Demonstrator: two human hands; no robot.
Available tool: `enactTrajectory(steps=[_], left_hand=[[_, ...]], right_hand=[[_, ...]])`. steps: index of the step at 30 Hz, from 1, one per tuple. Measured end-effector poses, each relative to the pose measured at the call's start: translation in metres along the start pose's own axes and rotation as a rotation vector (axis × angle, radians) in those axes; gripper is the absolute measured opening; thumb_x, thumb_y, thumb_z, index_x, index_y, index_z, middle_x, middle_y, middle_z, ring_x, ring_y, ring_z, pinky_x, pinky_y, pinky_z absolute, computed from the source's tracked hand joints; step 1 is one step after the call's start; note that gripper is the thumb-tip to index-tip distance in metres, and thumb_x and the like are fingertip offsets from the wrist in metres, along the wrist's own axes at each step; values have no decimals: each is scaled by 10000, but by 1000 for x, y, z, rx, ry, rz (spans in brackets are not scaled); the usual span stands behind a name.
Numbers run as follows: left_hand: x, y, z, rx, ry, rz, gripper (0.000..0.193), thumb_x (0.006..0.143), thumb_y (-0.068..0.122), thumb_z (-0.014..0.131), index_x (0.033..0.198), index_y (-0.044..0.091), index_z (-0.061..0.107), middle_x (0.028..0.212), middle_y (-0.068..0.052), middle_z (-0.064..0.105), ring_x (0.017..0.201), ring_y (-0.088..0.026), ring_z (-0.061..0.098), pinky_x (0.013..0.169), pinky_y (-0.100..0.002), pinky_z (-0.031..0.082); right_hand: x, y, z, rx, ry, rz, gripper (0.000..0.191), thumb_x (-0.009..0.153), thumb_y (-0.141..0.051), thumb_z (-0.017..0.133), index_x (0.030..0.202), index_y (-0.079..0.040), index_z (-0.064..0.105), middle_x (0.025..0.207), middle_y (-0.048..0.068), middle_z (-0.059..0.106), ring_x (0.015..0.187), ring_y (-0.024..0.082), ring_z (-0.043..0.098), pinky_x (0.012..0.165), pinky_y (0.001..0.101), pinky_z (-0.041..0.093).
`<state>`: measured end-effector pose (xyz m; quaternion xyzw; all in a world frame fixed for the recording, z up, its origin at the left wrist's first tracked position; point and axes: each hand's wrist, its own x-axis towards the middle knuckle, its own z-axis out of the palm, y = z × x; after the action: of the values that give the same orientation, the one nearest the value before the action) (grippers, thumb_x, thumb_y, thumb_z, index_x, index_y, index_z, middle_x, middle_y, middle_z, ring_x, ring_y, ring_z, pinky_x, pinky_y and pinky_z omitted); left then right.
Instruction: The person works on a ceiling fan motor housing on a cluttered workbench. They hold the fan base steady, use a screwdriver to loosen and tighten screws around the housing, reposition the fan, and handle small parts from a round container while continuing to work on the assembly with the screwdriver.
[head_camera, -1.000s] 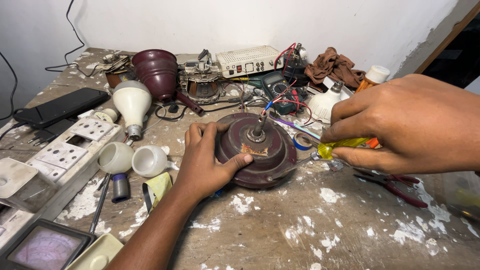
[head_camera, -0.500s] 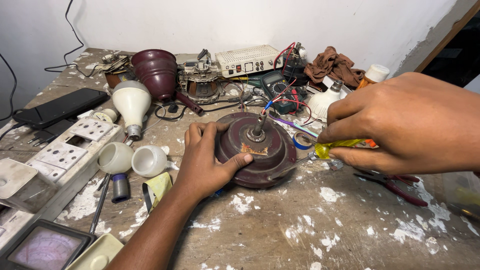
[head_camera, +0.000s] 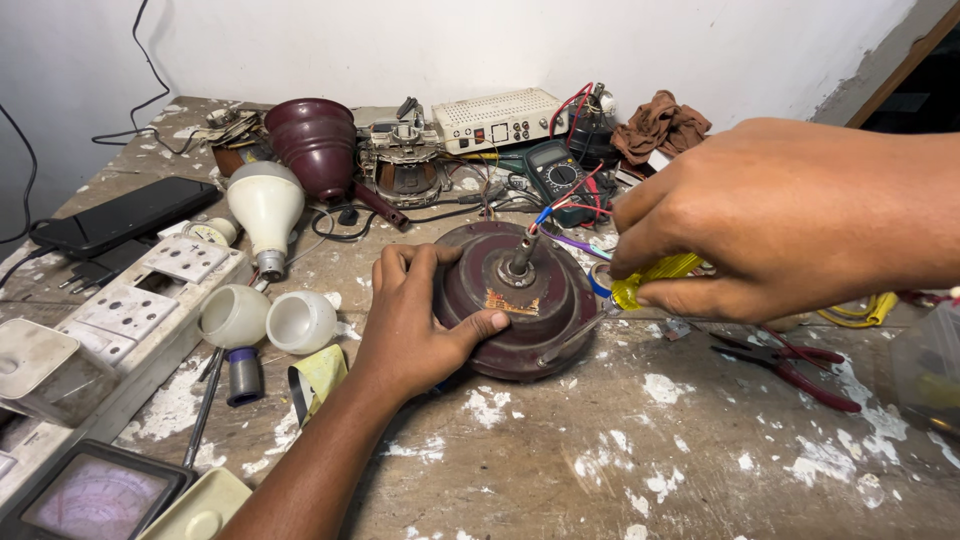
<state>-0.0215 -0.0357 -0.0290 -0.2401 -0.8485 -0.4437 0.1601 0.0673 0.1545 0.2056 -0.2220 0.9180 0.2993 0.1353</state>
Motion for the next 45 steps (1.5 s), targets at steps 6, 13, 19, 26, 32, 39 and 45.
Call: enactTrajectory(steps=[6,13,19,26,32,39,45], left_hand=[[0,3,-3,2,-6,-5,864,668,539,886,1313,72,551,1257,-200,463,1264,-395,448,1025,-498,418],[-1,-1,-3,-29,53,122,844,696,498,887,1296,4,557,1232,-218,490,1246,-404,476,1039,-494,409],[-3,-2,-4,-36,70,169,834,683,488,897,1278,8,563,1229,-223,484,1233,-405,475,1050,-502,407],[-2,-1,-4,-41,52,139,824,691,475,895,1291,30,546,1264,-233,471,1253,-426,440,1041,-527,397],[0,-4,-2,-38,61,130,811,699,473,894,1285,34,545,1237,-234,492,1241,-424,442,1046,-522,393],[-2,-4,3,-6,89,165,802,674,446,892,1272,26,562,1208,-245,510,1200,-431,472,1025,-525,405],[-2,-1,2,6,70,167,818,680,481,884,1278,20,569,1196,-236,523,1186,-423,498,1014,-519,417]], right_hand=[[10,-1,-3,-30,15,-81,420,805,-408,734,1168,-199,747,1006,40,750,825,299,727,719,478,575],[12,-23,-24,-39,-105,49,260,870,-432,699,1008,-230,789,759,62,750,754,298,715,729,459,559],[15,-41,-28,193,-173,259,287,836,-426,769,994,-191,814,715,93,766,700,283,743,711,433,577],[18,-22,-12,443,-262,436,333,833,-380,824,1045,-126,787,861,93,773,772,241,770,748,429,595],[-8,-11,6,-85,46,-133,576,742,-330,807,1245,-137,604,1242,35,607,799,294,712,670,468,577],[-21,-18,13,-321,346,-412,196,714,-122,706,877,-25,654,816,110,635,653,266,716,483,438,551],[-30,-38,13,-227,343,-341,161,705,-121,711,823,-15,680,827,147,670,610,330,715,460,465,556]])
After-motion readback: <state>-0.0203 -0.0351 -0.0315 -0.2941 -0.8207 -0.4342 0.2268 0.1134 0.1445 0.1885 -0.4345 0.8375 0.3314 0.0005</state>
